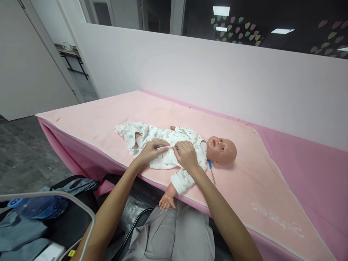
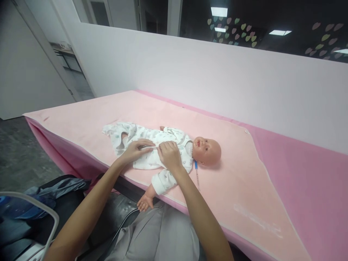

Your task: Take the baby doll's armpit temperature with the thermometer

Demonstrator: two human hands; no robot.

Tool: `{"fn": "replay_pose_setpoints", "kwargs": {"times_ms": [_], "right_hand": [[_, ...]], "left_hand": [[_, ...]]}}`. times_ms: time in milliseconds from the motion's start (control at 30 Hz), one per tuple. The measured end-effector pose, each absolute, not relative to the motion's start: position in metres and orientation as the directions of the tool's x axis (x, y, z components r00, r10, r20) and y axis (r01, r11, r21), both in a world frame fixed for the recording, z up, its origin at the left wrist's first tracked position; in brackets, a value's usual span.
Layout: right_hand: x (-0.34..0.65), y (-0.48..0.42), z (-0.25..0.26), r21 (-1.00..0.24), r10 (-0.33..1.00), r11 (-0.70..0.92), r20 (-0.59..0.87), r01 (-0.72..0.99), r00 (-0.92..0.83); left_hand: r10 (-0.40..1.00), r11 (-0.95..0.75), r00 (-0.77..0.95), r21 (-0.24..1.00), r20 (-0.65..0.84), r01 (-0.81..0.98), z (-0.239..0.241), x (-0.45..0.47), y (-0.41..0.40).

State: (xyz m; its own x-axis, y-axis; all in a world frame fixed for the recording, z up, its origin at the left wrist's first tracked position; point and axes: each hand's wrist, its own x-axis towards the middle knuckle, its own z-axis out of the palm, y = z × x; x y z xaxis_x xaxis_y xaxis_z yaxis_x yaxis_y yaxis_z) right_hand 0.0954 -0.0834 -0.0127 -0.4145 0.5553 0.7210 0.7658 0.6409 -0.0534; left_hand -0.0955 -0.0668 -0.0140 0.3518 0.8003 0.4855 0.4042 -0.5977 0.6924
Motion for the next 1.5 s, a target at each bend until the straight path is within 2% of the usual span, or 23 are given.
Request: {"fn": "replay_pose_setpoints", "kwargs": {"times_ms": [400,900,1300,1500], "right_hand": [[0.096,-0.081,-0.016,-0.048,0.544,0.636,0.736,0.77,-0.403],[0.095,-0.081,-0.016,-0.04,0.544,0.631,0.735,0.774,-0.405],[0.095,-0.082,-0.014,-0.024,0.554,0.63,0.715,0.776,-0.428],[0.096,-0.082,-0.015,-0.031,0.571,0.615,0.707,0.788,-0.418]], "left_hand": [[0.812,-0.583,0.32,0.702,0.488,0.41,-0.016,-0.095,-0.067],[0.795,-0.603,0.371,0.694,0.48,0.394,-0.016,-0.096,-0.065],[0.835,-0.52,0.423,0.757,0.353,0.396,-0.006,-0.09,-0.066],[0.82,-0.507,0.446,0.817,0.359,0.275,-0.004,-0.092,-0.07]]}}
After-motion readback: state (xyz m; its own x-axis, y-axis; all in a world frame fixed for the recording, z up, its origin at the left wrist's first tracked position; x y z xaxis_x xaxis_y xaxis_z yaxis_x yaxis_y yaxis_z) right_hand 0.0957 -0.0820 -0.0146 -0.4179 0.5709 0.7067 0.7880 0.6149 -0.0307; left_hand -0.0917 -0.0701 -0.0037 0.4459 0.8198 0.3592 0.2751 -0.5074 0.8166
